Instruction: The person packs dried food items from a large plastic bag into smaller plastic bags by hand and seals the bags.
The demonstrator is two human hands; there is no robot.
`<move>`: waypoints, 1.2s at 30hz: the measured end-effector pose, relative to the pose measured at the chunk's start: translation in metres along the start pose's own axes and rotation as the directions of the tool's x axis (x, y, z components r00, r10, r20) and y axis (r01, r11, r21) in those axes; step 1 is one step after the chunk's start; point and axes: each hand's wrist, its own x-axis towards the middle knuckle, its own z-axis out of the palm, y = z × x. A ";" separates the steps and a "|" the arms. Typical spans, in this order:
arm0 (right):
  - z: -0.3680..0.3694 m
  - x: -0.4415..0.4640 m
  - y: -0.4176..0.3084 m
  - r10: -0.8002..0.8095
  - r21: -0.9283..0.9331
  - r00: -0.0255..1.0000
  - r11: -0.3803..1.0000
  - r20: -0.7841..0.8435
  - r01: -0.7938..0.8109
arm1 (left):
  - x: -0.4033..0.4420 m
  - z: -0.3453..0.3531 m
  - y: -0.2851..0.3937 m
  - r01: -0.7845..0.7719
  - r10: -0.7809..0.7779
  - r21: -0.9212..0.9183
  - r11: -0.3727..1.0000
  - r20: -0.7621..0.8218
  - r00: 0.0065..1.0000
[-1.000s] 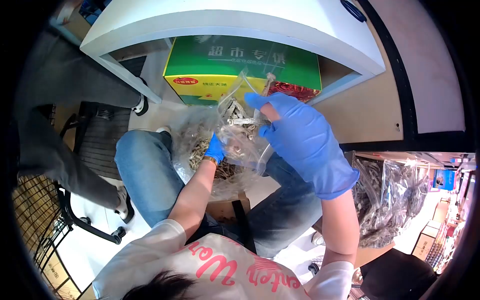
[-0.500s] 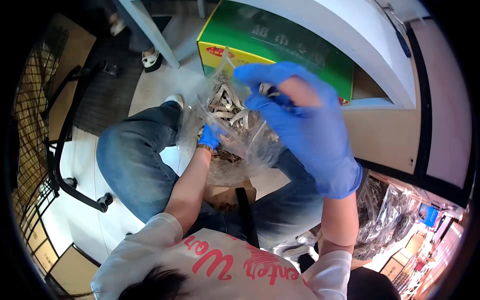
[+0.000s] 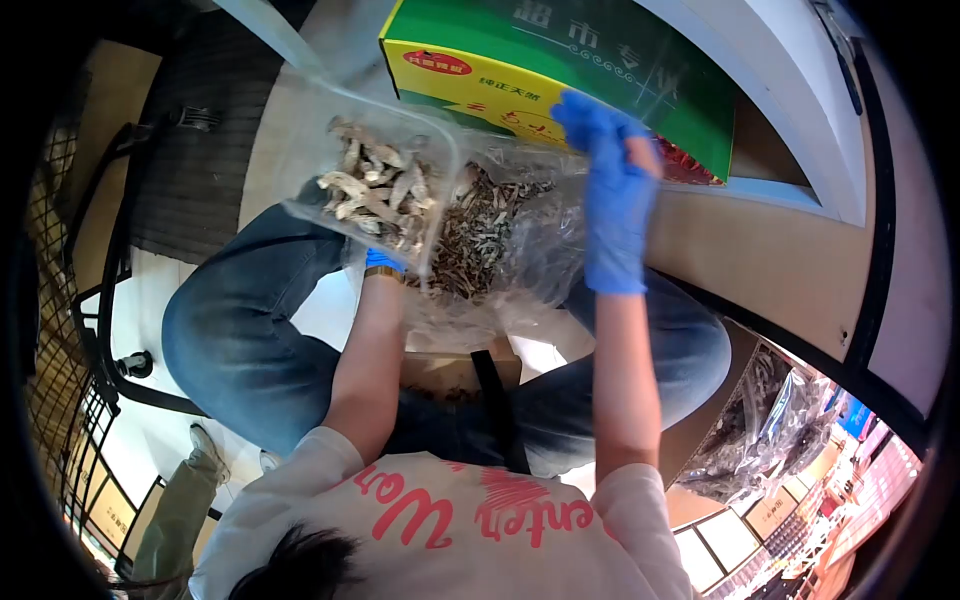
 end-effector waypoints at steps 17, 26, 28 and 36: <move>-0.041 -0.071 0.289 0.903 -0.885 0.308 0.143 0.300 0.442 | -0.051 -0.104 0.030 -0.136 -0.043 -0.309 0.941 -0.509 0.860; 0.028 -0.067 0.342 0.452 -0.706 0.892 0.631 -0.002 -0.322 | -0.071 -0.090 0.025 -0.141 -0.010 -0.207 0.968 -0.593 0.805; 0.046 -0.077 0.353 0.424 -0.859 0.889 0.378 -0.170 -0.345 | -0.071 -0.086 0.026 -0.140 -0.006 -0.194 0.971 -0.605 0.796; -0.004 -0.091 0.366 0.438 -0.868 0.894 0.476 0.093 -0.143 | -0.087 -0.081 0.023 -0.101 0.028 -0.077 0.992 -0.643 0.765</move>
